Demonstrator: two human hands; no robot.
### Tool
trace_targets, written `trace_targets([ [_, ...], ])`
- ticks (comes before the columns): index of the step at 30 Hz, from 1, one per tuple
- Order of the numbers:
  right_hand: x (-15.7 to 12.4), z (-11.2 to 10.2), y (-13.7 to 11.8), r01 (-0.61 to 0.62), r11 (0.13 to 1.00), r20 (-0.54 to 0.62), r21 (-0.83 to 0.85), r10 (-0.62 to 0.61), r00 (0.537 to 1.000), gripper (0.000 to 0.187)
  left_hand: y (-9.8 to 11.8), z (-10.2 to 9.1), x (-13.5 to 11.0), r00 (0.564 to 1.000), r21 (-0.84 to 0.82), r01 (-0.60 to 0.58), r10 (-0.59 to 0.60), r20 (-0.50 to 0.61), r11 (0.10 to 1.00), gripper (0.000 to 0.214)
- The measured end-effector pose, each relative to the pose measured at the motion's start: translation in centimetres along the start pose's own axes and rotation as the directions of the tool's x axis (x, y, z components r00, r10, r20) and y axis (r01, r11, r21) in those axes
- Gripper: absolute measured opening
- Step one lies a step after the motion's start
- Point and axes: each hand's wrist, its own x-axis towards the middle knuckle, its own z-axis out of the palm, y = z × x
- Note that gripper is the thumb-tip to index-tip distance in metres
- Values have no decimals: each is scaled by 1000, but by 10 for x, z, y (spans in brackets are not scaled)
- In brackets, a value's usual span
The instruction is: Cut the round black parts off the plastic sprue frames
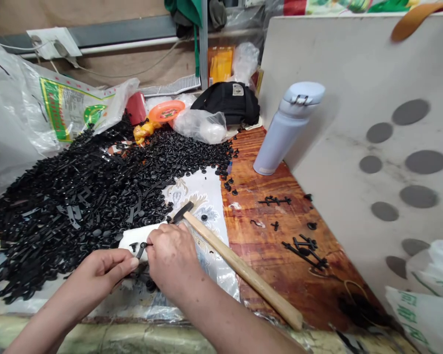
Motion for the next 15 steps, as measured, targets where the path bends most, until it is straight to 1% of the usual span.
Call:
trace_targets([
  [6, 5, 0, 0, -18, 1000, 49, 15, 17, 999, 10, 8, -8, 3, 995, -113, 51, -41, 93, 992, 42],
  [8, 7, -9, -2, -10, 1000, 51, 19, 9, 999, 9, 8, -10, 4, 992, -138, 65, -49, 117, 988, 42],
  [10, 5, -26, -3, -26, 1000, 51, -6, 26, 998, 9, 9, -12, 4, 990, -151, 83, -64, 129, 985, 41],
  [11, 3, -36, -3, -54, 997, 48, -50, 56, 997, 10, 9, -12, 4, 988, -156, 94, -74, 134, 983, 41],
  [12, -1, -46, -1, -103, 986, 39, -129, 109, 993, 12, 9, -13, 4, 987, -157, 103, -81, 139, 982, 40],
  [13, -6, -55, 1, -170, 956, 20, -240, 180, 984, 15, 10, -13, 3, 986, -153, 108, -85, 146, 982, 40],
  [15, -17, -68, 11, -314, 836, -29, -450, 338, 941, 21, 11, -14, 3, 985, -136, 103, -82, 154, 985, 39],
])
